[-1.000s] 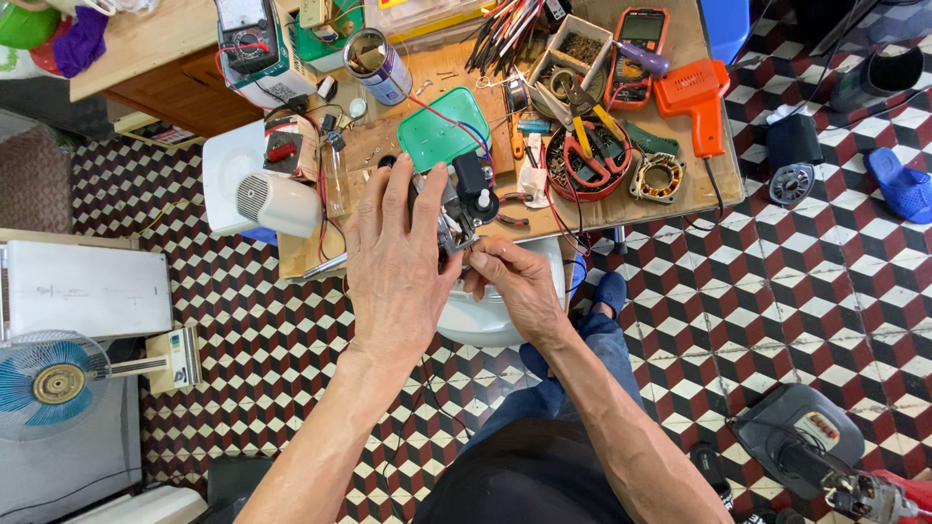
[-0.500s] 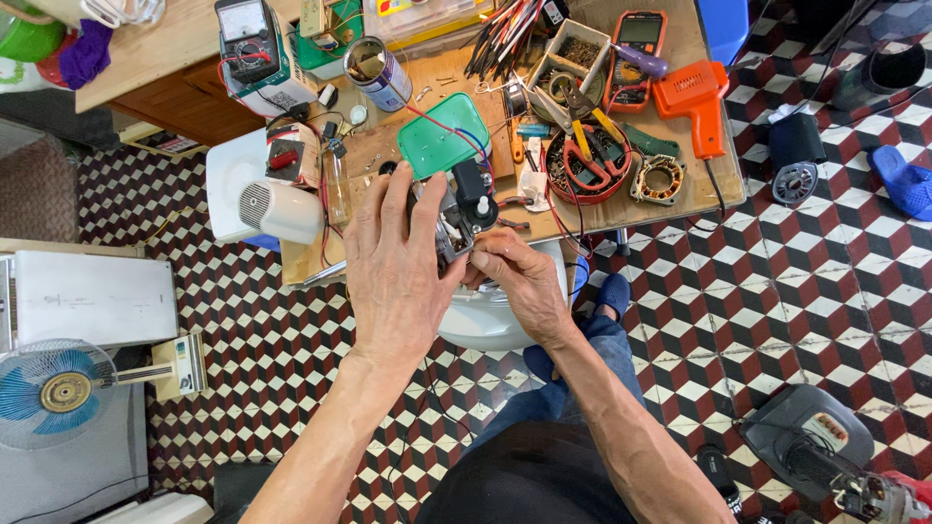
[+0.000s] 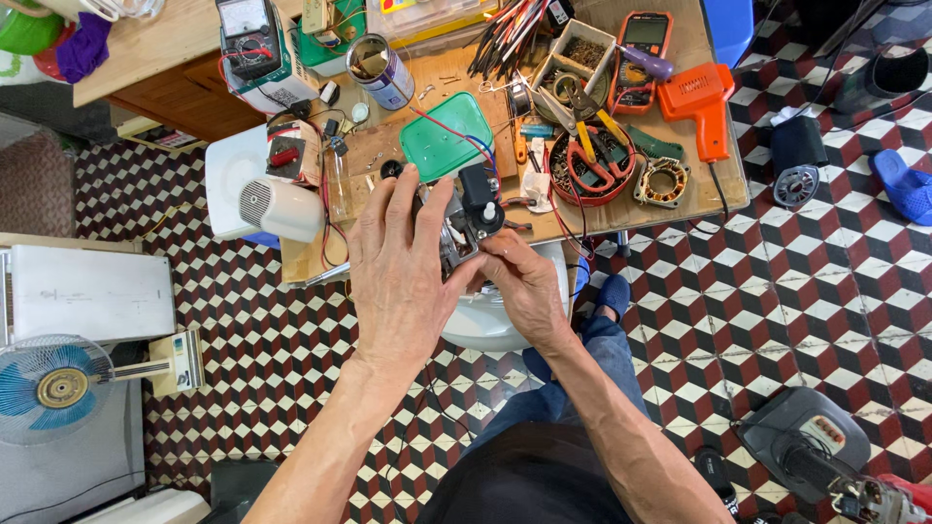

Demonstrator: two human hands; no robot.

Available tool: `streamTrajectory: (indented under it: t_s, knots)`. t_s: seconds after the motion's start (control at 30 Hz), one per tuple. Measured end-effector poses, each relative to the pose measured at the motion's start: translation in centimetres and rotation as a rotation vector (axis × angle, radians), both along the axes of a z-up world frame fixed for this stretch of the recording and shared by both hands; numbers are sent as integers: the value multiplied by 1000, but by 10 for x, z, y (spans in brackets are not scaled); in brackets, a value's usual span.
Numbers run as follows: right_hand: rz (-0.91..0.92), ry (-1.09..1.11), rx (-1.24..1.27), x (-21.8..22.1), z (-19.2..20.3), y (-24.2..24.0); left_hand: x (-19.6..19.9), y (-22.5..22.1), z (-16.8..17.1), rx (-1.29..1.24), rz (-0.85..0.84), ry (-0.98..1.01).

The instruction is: The person repairs a disassembled electric fan motor by hand, stripping and twisting wires, then using a screwdriver to secure internal components. The person also uses a multimeter to test electrical continuity on the motor assembly.

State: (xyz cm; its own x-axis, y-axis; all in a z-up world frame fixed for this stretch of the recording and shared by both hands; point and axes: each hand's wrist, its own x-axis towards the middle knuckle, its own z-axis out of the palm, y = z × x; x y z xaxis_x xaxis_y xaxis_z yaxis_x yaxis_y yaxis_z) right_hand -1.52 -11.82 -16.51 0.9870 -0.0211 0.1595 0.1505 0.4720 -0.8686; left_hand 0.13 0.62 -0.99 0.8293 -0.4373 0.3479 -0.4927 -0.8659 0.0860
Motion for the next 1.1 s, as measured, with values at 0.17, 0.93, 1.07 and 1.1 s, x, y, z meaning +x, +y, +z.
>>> streamTrajectory:
  t_s: [0.17,0.93,1.07,1.1]
  knots:
    - [-55,70,-44,-1,-2,4,1,2,4,-41,-55,24]
    - [-80,156,280,-10,25,24,5,21,19,-97,-224,142]
    - [-137,132,235,-10,25,32,5,22,20,-69,-222,140]
    - [-153,117,239,-10,24,34,5,22,20,-64,-220,133]
